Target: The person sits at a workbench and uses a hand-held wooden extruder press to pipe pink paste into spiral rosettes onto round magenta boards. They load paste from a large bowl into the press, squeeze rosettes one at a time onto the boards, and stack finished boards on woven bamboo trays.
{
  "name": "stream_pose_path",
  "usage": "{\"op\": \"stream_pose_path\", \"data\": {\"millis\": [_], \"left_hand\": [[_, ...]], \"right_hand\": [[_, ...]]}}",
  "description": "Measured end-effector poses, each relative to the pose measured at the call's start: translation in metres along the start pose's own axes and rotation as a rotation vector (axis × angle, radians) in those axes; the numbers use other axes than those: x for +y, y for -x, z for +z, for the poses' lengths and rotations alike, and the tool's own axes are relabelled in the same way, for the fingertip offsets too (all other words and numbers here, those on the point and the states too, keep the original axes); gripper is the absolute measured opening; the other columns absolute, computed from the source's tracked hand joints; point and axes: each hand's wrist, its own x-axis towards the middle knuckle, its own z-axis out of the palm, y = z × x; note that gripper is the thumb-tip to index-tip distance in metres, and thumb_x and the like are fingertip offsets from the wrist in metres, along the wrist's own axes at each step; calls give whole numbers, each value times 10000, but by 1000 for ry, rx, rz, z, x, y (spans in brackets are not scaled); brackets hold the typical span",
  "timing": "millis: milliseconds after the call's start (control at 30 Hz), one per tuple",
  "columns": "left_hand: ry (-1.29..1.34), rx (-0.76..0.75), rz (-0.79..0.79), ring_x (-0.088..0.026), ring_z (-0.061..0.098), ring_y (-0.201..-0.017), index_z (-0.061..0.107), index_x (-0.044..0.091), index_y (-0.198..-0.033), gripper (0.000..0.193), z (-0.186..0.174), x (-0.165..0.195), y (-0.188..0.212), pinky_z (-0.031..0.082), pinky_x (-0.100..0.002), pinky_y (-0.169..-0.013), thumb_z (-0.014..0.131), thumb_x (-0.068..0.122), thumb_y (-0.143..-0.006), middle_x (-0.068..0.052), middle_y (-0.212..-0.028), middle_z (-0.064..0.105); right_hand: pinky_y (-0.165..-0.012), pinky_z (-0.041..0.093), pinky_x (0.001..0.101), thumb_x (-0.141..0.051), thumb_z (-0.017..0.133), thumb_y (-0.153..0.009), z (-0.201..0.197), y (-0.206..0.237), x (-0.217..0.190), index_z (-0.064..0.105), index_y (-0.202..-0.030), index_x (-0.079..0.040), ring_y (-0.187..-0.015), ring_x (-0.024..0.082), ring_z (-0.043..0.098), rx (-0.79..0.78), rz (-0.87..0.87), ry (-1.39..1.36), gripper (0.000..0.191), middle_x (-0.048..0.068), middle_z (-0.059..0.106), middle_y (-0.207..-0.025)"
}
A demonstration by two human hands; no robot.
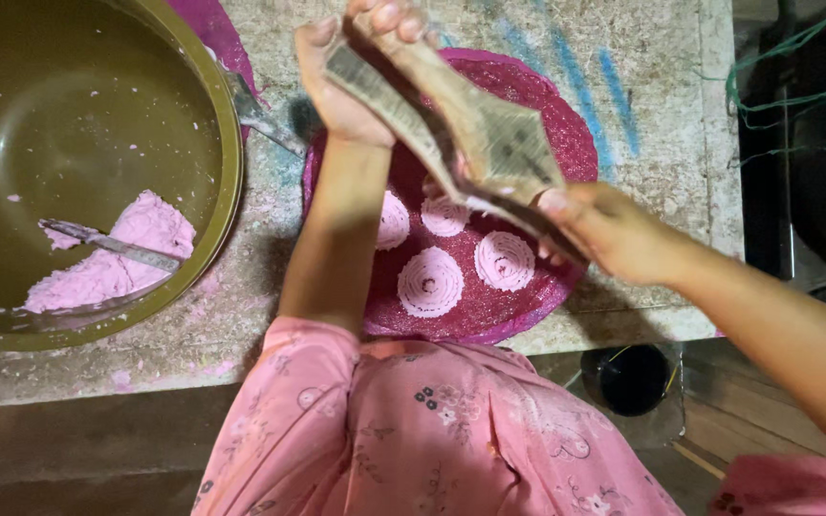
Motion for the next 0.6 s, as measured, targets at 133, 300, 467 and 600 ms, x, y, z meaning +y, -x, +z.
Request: {"op": "stream_pose_path", "data": {"millis": [133,300,467,600], "left_hand": [[21,115,-29,-208,595,-1013,557,132,-1074,297,7,0,28,501,-399,-975,519,402,-953,-30,-996,571],[106,82,-18,-226,581,-1010,558,113,-1068,309,6,-45,28,475,-439,-1013,503,393,-950,-52,-982,587],[116,-7,5,-240,562,-1002,582,99,-1046,325,10,-68,-11,437,-461,-1019,504,395,-936,-64,-971,598],[-1,-80,1,-247,565,-1005,619,66,-1000,419,12,-55,-27,439,-426,-1018,500,467,-979,-80,-968,606]], "right_hand": [[-605,550,324,-586,420,-989,19,18,5,706,-906,-21,-661,173,670,-77,52,-202,639,87,714,-744],[-593,569,328,-583,404,-932,-5,43,15,735,-902,-44,-624,187,694,-30,199,-173,633,85,747,-715],[-560,480,314,-590,405,-1004,-26,42,27,710,-883,-6,-627,170,639,125,105,-44,670,98,699,-709],[-545,410,299,-575,439,-1026,-22,35,33,699,-929,-19,-627,145,531,137,-1,-175,621,64,646,-754]]}}
